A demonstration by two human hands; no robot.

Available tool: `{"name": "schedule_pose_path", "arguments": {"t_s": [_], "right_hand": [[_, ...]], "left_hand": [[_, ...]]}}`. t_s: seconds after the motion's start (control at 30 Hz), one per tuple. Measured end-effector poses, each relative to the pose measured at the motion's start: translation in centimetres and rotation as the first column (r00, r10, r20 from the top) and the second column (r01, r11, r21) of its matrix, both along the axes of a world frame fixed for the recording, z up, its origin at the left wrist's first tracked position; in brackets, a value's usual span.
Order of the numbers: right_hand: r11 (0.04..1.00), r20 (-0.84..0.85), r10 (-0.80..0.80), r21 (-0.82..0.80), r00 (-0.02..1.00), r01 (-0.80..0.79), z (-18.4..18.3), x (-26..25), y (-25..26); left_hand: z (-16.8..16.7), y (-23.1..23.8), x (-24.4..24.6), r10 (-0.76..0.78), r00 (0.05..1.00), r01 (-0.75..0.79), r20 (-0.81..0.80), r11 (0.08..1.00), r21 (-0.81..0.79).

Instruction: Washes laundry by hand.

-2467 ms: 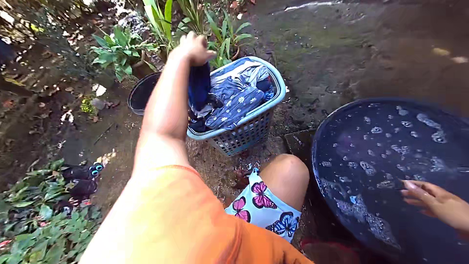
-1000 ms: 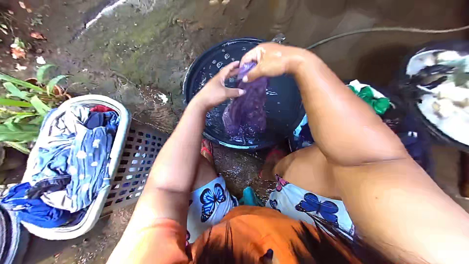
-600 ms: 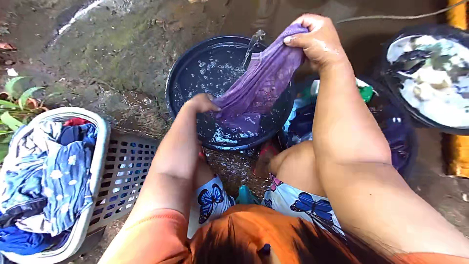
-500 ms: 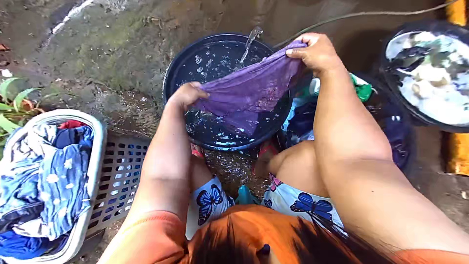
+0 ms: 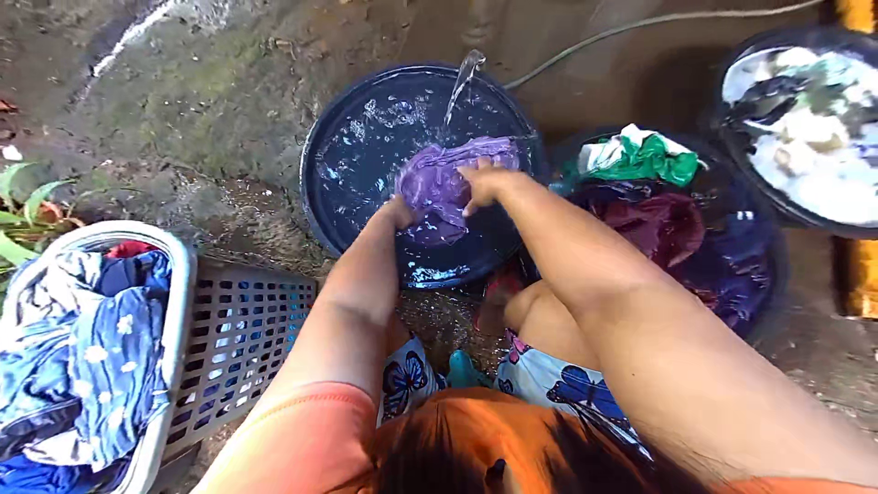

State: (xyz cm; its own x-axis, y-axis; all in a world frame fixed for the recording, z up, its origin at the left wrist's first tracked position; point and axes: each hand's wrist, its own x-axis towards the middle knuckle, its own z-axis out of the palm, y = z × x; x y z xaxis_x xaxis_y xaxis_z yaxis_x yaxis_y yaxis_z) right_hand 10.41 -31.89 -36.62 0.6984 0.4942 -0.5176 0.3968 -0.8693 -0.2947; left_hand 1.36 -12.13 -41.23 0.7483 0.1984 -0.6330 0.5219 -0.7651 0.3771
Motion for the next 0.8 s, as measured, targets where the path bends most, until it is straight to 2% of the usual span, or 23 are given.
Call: {"name": "schedule_pose_path", "arguments": {"t_s": [0.07, 0.1, 0.17, 0.23, 0.27, 0.3, 0.37, 0.43, 0.47, 0.57, 0.67, 0.73, 0.8], "right_hand": [[0.994, -0.038, 0.027, -0.105, 0.999, -0.031, 0.4, -3.2, 1.6], [0.991, -0.064, 0.024, -0.131, 0.998, -0.032, 0.1, -4.8, 2.2], [0.990, -0.113, 0.013, -0.139, 0.993, -0.029, -1.2, -7.1, 2.7], [0.987, -0.097, 0.025, -0.157, 0.995, -0.040, -2.1, -7.8, 2.4], [0.986, -0.087, 0.045, -0.156, 0.995, -0.058, -2.3, -7.2, 2.1], [0.986, -0.080, 0.069, -0.148, 0.994, -0.080, -2.3, -6.1, 1.7], [0.990, -0.132, 0.039, -0.129, 0.990, -0.057, -1.2, -3.0, 0.7], [0.990, -0.210, -0.139, -0.031, 0.968, 0.136, 0.8, 0.2, -0.9], [0.965, -0.234, -0.240, 0.050, 0.942, 0.258, 1.9, 1.3, -1.8], [0.778, -0.261, -0.461, 0.340, 0.848, 0.528, 5.9, 2.9, -4.5], [0.521, -0.259, -0.575, 0.615, 0.776, 0.592, 10.1, 3.6, -6.4], [0.294, -0.278, -0.599, 0.795, 0.750, 0.530, 12.1, 3.9, -7.3], [0.050, -0.351, -0.570, 0.888, 0.743, 0.457, 14.0, 3.8, -7.1]], "left_hand": [[0.1, 0.0, 0.3, -0.050, 0.998, 0.051, -0.043, 0.999, 0.012], [0.3, 0.1, 0.3, -0.008, 0.999, 0.008, -0.035, 1.000, 0.010], [0.8, 0.9, 0.3, 0.187, 0.982, -0.184, 0.011, 0.976, -0.114], [2.4, 1.9, -0.1, 0.436, 0.900, -0.410, 0.008, 0.851, -0.328], [2.9, 3.0, -0.3, 0.516, 0.856, -0.472, 0.024, 0.800, -0.372], [3.3, 4.2, -0.6, 0.565, 0.823, -0.508, 0.065, 0.782, -0.361], [3.5, 7.5, -1.6, 0.608, 0.769, -0.571, 0.199, 0.793, -0.212], [3.9, 10.0, -2.4, 0.623, 0.709, -0.621, 0.332, 0.774, -0.124], [4.4, 10.6, -2.7, 0.640, 0.672, -0.637, 0.373, 0.756, -0.151], [7.1, 10.9, -3.3, 0.737, 0.531, -0.627, 0.418, 0.674, -0.391], [11.6, 11.3, -4.5, 0.867, 0.325, -0.526, 0.379, 0.498, -0.689], [14.2, 11.9, -5.5, 0.896, 0.172, -0.364, 0.408, 0.443, -0.819], [14.9, 11.7, -5.4, 0.884, -0.048, -0.066, 0.465, 0.462, -0.885]]}}
